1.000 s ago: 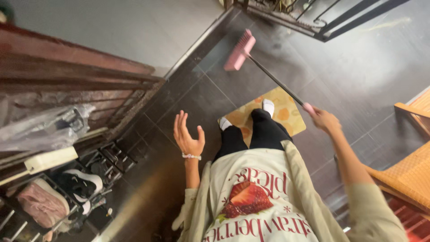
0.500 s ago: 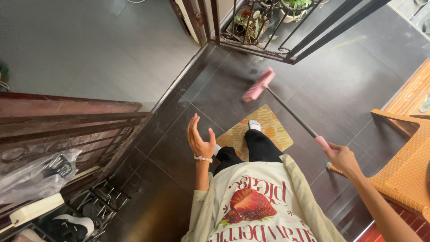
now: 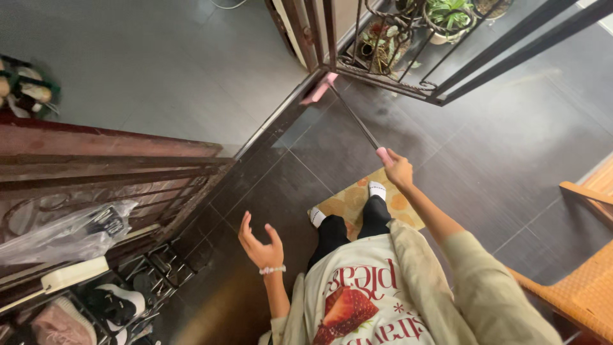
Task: The person sweeps the floor near an entryway using a broom, moving a mat to clear the area underneath and then sweeping the dirt and debris across the tiles and onto an adjacent wooden deck.
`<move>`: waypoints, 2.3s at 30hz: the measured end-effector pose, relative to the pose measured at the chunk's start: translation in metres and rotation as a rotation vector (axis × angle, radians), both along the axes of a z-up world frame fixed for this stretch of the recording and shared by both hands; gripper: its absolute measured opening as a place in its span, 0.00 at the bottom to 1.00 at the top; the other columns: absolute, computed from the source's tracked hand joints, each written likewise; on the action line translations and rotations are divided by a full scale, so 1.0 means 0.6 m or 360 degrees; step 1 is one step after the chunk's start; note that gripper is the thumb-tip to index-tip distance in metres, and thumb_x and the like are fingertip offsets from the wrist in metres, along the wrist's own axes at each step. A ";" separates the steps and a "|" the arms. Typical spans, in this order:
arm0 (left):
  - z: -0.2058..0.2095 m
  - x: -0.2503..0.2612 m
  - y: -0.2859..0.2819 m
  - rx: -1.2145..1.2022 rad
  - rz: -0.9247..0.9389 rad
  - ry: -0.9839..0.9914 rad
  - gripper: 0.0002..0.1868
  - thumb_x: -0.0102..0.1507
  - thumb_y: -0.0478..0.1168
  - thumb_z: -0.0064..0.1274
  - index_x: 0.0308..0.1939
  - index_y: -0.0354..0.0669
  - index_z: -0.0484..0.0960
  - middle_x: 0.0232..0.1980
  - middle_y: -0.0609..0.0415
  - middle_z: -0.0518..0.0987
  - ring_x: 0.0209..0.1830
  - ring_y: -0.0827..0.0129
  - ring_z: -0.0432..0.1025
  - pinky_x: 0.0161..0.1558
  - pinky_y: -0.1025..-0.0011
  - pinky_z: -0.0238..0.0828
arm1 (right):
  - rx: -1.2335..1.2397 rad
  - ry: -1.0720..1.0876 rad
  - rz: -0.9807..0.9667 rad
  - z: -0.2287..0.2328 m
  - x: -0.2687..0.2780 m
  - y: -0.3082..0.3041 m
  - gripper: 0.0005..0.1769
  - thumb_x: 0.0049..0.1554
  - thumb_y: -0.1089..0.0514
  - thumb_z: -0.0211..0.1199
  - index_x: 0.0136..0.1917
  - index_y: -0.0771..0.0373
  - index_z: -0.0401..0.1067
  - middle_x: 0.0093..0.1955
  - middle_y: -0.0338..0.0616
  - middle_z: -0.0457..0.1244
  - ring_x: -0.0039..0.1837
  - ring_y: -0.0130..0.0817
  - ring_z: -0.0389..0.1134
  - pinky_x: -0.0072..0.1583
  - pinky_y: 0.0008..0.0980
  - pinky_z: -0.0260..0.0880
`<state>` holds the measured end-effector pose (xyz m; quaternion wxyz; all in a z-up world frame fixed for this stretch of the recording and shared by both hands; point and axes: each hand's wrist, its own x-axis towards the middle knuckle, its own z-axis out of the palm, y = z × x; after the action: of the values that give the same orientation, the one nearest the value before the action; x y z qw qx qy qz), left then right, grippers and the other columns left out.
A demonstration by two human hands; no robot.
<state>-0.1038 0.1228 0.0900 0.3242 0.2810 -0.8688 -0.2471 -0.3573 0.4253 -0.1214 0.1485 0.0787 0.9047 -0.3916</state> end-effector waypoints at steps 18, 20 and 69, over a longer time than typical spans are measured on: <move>-0.030 -0.106 0.096 -0.0009 -0.0126 0.0044 0.24 0.65 0.29 0.50 0.65 0.35 0.69 0.68 0.43 0.75 0.64 0.48 0.71 0.57 0.58 0.72 | 0.0251 -0.0976 -0.0218 0.068 0.072 0.307 0.48 0.46 0.12 0.53 0.71 0.34 0.73 0.33 0.38 0.62 0.30 0.31 0.60 0.34 0.33 0.61; -0.030 -0.135 0.105 -0.0003 -0.0175 0.0105 0.24 0.65 0.29 0.50 0.65 0.35 0.69 0.67 0.43 0.75 0.63 0.48 0.72 0.57 0.58 0.71 | 0.0380 -0.1005 -0.0231 0.095 0.106 0.393 0.46 0.48 0.15 0.53 0.72 0.36 0.70 0.35 0.38 0.65 0.31 0.32 0.61 0.34 0.35 0.61; -0.045 0.029 0.224 0.0287 0.0687 0.0146 0.24 0.61 0.27 0.51 0.63 0.39 0.73 0.58 0.45 0.76 0.56 0.54 0.74 0.51 0.61 0.72 | -0.0777 -0.2451 0.0708 -0.045 0.017 -0.174 0.22 0.66 0.43 0.50 0.47 0.66 0.65 0.26 0.29 0.50 0.25 0.16 0.49 0.23 0.18 0.46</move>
<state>-0.0863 0.2569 0.0629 0.3822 0.4766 -0.7474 -0.2610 -0.3473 0.3207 -0.1487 0.8116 0.1095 0.4347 -0.3747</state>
